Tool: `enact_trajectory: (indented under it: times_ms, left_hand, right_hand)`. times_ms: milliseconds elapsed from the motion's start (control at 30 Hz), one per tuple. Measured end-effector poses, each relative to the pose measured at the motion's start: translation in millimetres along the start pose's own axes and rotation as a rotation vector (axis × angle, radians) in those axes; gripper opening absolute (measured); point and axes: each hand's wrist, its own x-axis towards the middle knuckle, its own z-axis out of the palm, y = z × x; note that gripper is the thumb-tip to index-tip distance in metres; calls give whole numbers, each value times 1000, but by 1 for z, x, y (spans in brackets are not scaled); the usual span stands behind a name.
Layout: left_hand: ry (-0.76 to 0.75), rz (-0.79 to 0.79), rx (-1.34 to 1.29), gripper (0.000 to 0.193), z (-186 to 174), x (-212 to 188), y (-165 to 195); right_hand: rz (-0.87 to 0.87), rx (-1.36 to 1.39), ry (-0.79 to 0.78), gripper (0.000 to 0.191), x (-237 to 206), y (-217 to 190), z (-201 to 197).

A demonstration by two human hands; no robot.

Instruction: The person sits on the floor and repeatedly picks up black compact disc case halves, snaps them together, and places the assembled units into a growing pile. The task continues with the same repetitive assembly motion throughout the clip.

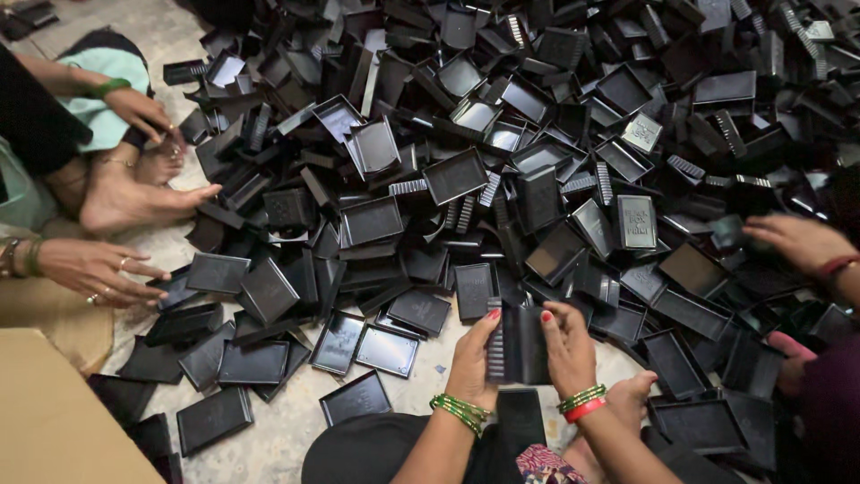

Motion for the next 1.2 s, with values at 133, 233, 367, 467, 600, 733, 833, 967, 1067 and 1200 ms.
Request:
enact_trajectory:
  times_ms: [133, 233, 367, 467, 600, 733, 833, 967, 1067, 1200]
  left_hand:
    - [-15, -10, -36, 15, 5, 8, -13]
    - [-28, 15, -41, 17, 5, 9, -13]
    - [73, 115, 142, 26, 6, 3, -7]
    - [95, 141, 296, 36, 11, -2, -15]
    - [170, 359, 524, 42, 15, -5, -35]
    - [160, 473, 559, 44, 11, -9, -48]
    - [130, 468, 509, 47, 11, -11, -50]
    - [64, 230, 418, 44, 9, -10, -50]
    - [184, 513, 1369, 43, -8, -11, -54]
    - [78, 71, 1525, 55, -46, -20, -67]
  right_hand:
    - [-38, 166, -226, 44, -14, 6, 6]
    - [341, 458, -335, 51, -19, 5, 5]
    - [457, 652, -253, 54, -7, -3, -6]
    - [320, 509, -211, 58, -4, -4, -7]
    - [288, 521, -204, 58, -13, 0, 5]
    - [270, 462, -169, 60, -21, -1, 12]
    - [107, 156, -166, 61, -19, -6, 10]
    - [148, 315, -250, 61, -16, -5, 0]
    - [15, -90, -178, 53, -23, 6, -13]
    - [127, -312, -139, 52, -44, 25, -20]
